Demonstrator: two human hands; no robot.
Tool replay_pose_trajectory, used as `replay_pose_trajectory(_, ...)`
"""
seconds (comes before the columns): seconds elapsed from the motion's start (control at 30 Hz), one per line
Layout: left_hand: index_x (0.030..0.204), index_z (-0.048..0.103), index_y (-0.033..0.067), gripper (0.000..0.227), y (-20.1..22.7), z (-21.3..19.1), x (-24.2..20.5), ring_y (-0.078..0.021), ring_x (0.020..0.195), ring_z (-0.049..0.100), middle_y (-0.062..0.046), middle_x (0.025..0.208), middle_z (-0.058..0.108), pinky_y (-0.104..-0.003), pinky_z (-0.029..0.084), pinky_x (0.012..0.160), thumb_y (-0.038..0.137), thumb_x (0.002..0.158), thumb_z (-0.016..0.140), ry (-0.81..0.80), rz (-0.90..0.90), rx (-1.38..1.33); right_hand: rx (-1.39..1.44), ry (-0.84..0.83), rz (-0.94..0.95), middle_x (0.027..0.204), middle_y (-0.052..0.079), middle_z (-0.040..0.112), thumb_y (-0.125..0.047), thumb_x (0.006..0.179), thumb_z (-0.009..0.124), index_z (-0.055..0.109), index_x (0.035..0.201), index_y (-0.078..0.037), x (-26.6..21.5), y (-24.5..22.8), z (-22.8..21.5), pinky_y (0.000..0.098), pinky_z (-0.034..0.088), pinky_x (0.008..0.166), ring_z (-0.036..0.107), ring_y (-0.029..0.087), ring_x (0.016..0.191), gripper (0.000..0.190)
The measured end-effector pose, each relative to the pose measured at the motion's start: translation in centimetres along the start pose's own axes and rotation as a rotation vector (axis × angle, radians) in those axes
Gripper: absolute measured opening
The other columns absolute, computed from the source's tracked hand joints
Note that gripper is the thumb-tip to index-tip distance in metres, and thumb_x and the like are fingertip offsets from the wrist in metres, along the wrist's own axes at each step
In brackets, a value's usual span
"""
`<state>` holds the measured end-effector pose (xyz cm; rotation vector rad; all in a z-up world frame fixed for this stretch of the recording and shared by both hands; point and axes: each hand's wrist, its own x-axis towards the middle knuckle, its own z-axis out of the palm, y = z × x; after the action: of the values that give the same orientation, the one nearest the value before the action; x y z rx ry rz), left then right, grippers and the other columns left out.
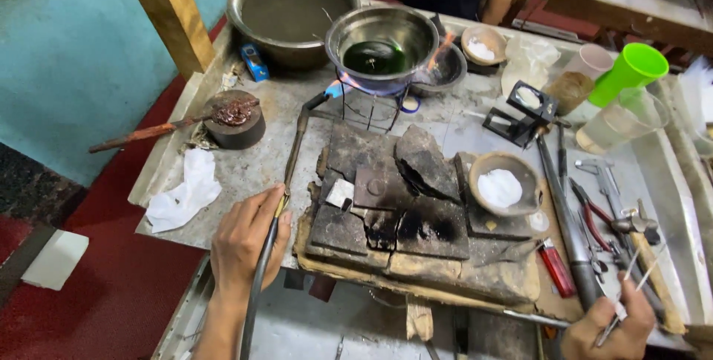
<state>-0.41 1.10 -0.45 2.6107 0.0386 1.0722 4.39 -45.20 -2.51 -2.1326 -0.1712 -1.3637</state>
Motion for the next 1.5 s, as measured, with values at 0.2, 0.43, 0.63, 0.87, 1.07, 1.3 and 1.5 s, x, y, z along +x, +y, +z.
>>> replay_pose_trajectory(0.2,0.131,0.069,0.0049,0.039,0.3,-0.1,0.3,-0.0288,0.093,0.072,-0.011,0.119,0.074,-0.042,0.059,0.072,0.022,0.096,0.065,0.008,0.0,0.026,-0.214,-0.09,-0.048,0.134,0.036,0.064,0.0,0.127,0.048,0.064,0.144,0.025,-0.6,0.4,0.2,0.0516,0.049,0.107,0.059,0.047,0.118,0.035)
replay_pose_trajectory(0.43,0.132,0.068,0.0053,0.041,0.0,0.1,0.3,-0.029,0.096,0.071,-0.011,0.12,0.073,-0.043,0.06,0.074,0.022,0.095,0.065,-0.019,-0.018,0.019,-0.204,-0.063,0.044,0.134,0.034,0.063,0.01,0.116,0.05,0.07,0.144,0.023,-2.9,5.7,0.8,0.0486,0.045,0.111,0.056,0.042,0.12,0.037)
replay_pose_trajectory(0.63,0.133,0.068,0.0066,0.04,0.1,0.2,0.2,-0.029,0.096,0.072,-0.01,0.12,0.072,-0.042,0.06,0.075,0.021,0.095,0.065,-0.009,-0.025,0.023,-0.213,-0.093,0.074,0.135,0.035,0.064,0.008,0.12,0.045,0.065,0.144,0.022,-2.0,2.8,1.1,0.0483,0.043,0.109,0.055,0.042,0.119,0.034)
replay_pose_trajectory(0.87,0.132,0.068,0.0064,0.04,-0.9,1.5,-0.4,-0.0253,0.093,0.073,-0.013,0.118,0.074,-0.038,0.062,0.071,0.023,0.096,0.064,-0.005,-0.012,0.037,-0.175,-0.055,0.071,0.134,0.033,0.065,0.002,0.124,0.044,0.057,0.143,0.021,-1.4,0.4,1.2,0.0496,0.045,0.109,0.057,0.043,0.121,0.03)
replay_pose_trajectory(1.07,0.132,0.069,0.0041,0.04,-0.2,0.8,-0.2,-0.0272,0.095,0.072,-0.012,0.117,0.073,-0.04,0.06,0.075,0.022,0.097,0.064,-0.001,-0.004,0.032,-0.233,-0.104,0.062,0.135,0.032,0.068,-0.005,0.128,0.043,0.062,0.144,0.021,-0.4,-2.4,0.1,0.0475,0.048,0.099,0.063,0.043,0.112,0.036)
replay_pose_trajectory(1.3,0.132,0.07,0.0042,0.04,-0.2,0.8,0.2,-0.028,0.094,0.07,-0.011,0.118,0.072,-0.04,0.059,0.074,0.02,0.096,0.065,0.005,-0.005,0.038,-0.278,-0.084,0.052,0.13,0.034,0.073,-0.009,0.132,0.044,0.064,0.143,0.022,-0.2,-2.6,0.5,0.0477,0.053,0.093,0.068,0.046,0.109,0.038)
replay_pose_trajectory(1.5,0.132,0.069,0.0061,0.038,-0.1,0.6,-0.2,-0.027,0.094,0.072,-0.011,0.117,0.073,-0.039,0.059,0.07,0.022,0.098,0.064,0.002,-0.005,0.042,-0.308,-0.095,0.048,0.136,0.03,0.071,-0.003,0.132,0.044,0.064,0.145,0.02,-1.1,-2.1,0.2,0.0454,0.048,0.1,0.064,0.041,0.111,0.033)
